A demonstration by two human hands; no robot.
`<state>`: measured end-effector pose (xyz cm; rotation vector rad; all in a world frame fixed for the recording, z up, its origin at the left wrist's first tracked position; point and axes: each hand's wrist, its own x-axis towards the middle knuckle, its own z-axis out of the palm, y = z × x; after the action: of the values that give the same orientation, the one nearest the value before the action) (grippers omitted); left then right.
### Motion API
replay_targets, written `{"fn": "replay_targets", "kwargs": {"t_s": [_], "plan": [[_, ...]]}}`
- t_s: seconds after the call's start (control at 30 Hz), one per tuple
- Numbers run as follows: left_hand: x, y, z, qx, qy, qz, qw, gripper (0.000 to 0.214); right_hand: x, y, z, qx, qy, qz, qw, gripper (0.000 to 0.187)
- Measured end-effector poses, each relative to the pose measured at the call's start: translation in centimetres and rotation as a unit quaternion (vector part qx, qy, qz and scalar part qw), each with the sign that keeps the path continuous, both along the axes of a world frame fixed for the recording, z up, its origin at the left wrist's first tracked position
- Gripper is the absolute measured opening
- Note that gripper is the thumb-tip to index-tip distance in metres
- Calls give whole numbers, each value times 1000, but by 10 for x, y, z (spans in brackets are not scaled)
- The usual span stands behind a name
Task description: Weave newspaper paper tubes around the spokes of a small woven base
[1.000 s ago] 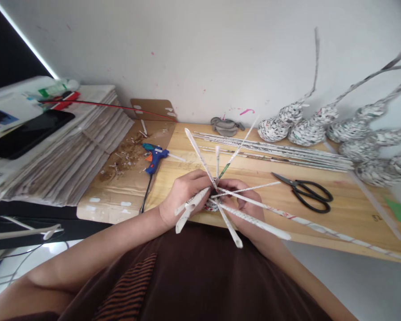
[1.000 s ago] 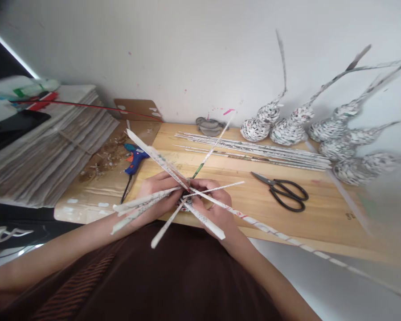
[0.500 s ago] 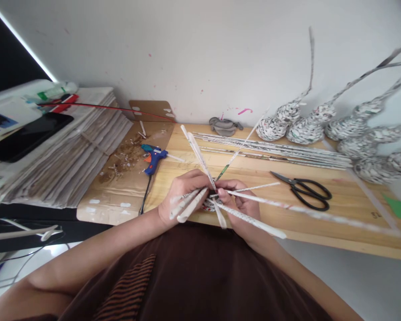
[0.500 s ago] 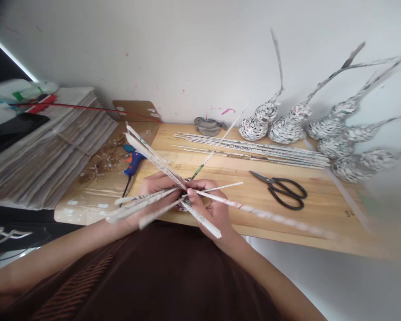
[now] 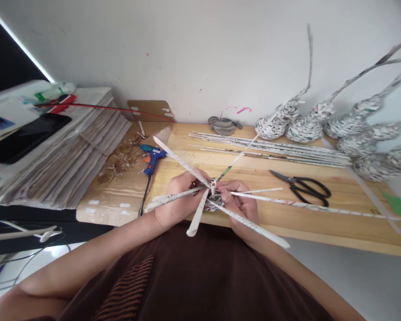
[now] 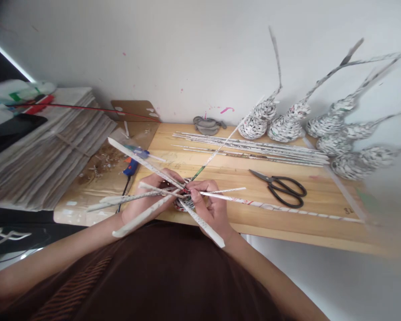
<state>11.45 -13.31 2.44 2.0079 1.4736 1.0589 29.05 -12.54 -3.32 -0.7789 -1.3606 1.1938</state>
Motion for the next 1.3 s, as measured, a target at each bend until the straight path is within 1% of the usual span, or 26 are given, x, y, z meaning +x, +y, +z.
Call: {"fn": "replay_targets", "kwargs": {"t_s": [0.1,0.17,0.33,0.43,0.57,0.63,0.77,0.87,0.97,1.07,1.1,1.13,1.17,1.23,1.3], "plan": [[2,-1,4,12,-52,-6,999,6,0,1,3,8,-10,-6,1000,13],[3,-1,5,14,-72,-19,997,10,1,1,4,7,-22,-2,1000,14],[-1,1,0,30,-83,-54,995,11,2,-1,7,-8,-15,-2,1000,13],[-6,7,-5,51,-48,-74,995,12,3,-1,9,-14,-24,1,1000,14],[-11,14,-6,47,40,-134,989,13,5,0,13,-22,-26,4,999,13],[-11,15,-6,43,51,-130,989,14,6,0,14,-28,-16,9,999,11],[-6,14,-6,45,42,-95,994,18,7,-2,16,-44,5,12,999,8],[-4,13,-6,49,51,-84,994,20,6,-2,15,-54,32,1,998,12],[-4,14,-9,63,45,-84,993,17,5,2,10,-103,28,-28,994,24],[-6,16,-13,83,35,-97,991,13,7,8,7,-144,-59,-61,986,48],[-6,17,-14,85,38,-100,991,13,8,9,7,-143,-86,-60,984,53],[-6,17,-14,85,40,-102,990,13,10,11,7,-135,-102,-49,984,54],[-6,17,-14,85,40,-101,990,14,11,12,7,-121,-104,-32,987,51],[-5,17,-13,87,36,-92,991,16,12,13,8,-90,-85,6,992,40],[-4,16,-11,90,27,-86,992,17,12,14,6,-62,-62,25,996,32]]}}
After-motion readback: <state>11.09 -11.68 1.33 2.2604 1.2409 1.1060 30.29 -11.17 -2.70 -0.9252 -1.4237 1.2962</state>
